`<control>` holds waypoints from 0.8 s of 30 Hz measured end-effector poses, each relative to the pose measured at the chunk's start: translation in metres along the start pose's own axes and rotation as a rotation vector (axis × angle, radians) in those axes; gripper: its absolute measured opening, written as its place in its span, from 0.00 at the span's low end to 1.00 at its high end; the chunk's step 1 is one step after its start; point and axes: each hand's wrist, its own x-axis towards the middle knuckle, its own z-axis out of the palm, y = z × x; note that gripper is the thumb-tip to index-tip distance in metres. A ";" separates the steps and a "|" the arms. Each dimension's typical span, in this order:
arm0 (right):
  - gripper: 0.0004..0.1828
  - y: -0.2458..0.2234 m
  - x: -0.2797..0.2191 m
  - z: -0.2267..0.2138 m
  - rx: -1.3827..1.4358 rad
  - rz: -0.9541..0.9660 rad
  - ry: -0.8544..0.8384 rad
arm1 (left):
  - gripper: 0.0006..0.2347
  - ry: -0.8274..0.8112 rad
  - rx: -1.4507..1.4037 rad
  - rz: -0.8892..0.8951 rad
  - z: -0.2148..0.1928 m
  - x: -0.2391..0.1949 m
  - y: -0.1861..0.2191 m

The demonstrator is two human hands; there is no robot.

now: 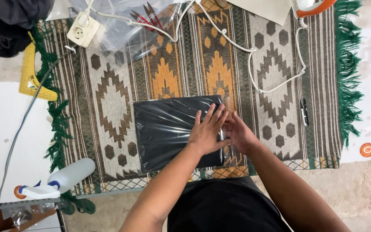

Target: Folding a black shirt and carefully placing it into a plastic bag for packaging.

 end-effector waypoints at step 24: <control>0.22 -0.033 0.036 0.013 0.254 -0.129 0.003 | 0.40 -0.001 0.037 -0.051 -0.023 0.018 -0.020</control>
